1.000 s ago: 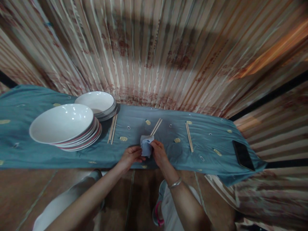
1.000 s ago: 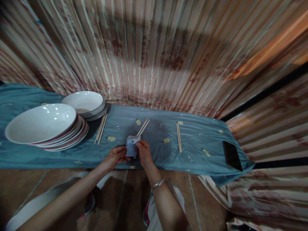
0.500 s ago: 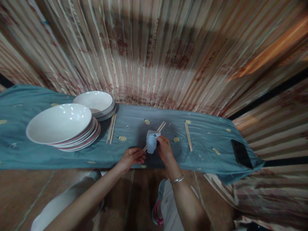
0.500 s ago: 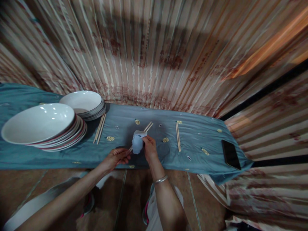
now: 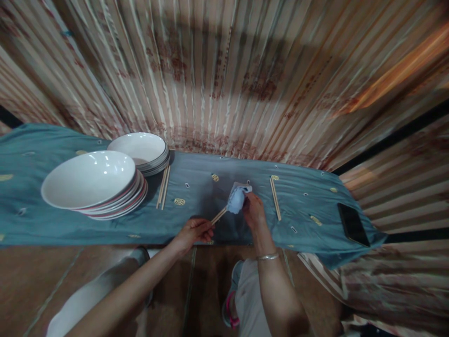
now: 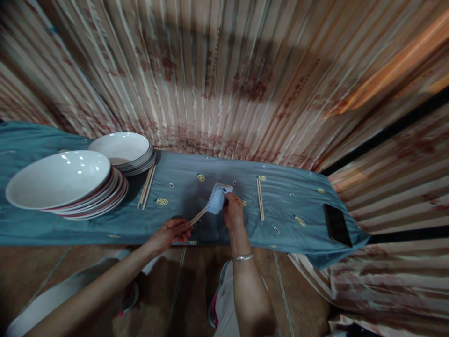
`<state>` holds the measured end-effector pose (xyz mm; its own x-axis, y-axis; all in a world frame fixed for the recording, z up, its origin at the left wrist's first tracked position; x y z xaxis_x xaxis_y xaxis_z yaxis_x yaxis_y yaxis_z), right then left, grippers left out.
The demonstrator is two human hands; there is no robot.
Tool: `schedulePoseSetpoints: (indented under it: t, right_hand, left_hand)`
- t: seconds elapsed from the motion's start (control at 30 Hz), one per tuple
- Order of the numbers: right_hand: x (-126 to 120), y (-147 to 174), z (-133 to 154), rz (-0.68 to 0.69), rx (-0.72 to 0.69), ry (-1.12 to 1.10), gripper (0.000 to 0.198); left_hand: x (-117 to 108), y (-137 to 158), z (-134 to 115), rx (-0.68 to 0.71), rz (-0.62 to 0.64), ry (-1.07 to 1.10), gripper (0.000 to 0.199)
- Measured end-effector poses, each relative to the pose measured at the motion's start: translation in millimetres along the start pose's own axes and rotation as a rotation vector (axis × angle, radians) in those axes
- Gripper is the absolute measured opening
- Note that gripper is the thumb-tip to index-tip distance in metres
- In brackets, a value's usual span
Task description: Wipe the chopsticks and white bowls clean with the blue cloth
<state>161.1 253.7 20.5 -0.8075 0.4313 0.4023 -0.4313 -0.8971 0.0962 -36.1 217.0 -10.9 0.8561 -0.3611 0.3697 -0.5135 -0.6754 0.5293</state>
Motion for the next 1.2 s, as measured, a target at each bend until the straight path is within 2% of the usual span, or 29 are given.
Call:
schedulePoseSetpoints:
  t: [0.13, 0.43, 0.6, 0.77, 0.87, 0.93, 1.0, 1.1, 1.2]
  right_hand:
    - [5, 5, -4, -0.022, 0.017, -0.053, 0.010]
    - [42, 34, -30, 0.084, 0.131, -0.028, 0.008]
    - [56, 48, -44, 0.172, 0.186, -0.008, 0.013]
    - [52, 46, -41, 0.138, 0.213, -0.033, 0.013]
    - [47, 45, -36, 0.121, 0.232, -0.033, 0.013]
    - [49, 49, -38, 0.170, 0.283, -0.011, 0.014]
    - [54, 57, -42, 0.239, 0.338, 0.015, 0.016]
    - [62, 70, -50, 0.347, 0.381, 0.068, 0.017]
    - [69, 82, -57, 0.462, 0.422, 0.122, 0.019]
  left_hand:
    - [0, -1, 0, 0.006, -0.010, 0.013, 0.040]
    - [-6, -1, -8, 0.037, -0.067, 0.062, 0.039]
    - [-8, -2, -9, 0.070, -0.081, 0.077, 0.038]
    - [-12, -3, -20, 0.088, -0.066, -0.056, 0.042]
    - [-31, -5, -38, 0.191, -0.205, -0.132, 0.044]
    - [-43, -4, -50, 0.292, -0.303, -0.147, 0.042]
    - [-48, -2, -57, 0.361, -0.338, -0.139, 0.040]
    - [-46, -1, -57, 0.366, -0.322, -0.104, 0.037]
    - [-37, 2, -55, 0.339, -0.250, -0.059, 0.036]
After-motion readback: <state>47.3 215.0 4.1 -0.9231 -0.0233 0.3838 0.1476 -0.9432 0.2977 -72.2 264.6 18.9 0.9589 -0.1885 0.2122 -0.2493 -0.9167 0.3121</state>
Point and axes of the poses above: each hand's wrist, its own y-axis away from the middle knuckle, its own x-axis out of the palm, z = x × y, the point moved 7 cm from there along -y, towards the middle knuckle, and after that the axes turned 5 degrees about -x, right-handed, at the moved point
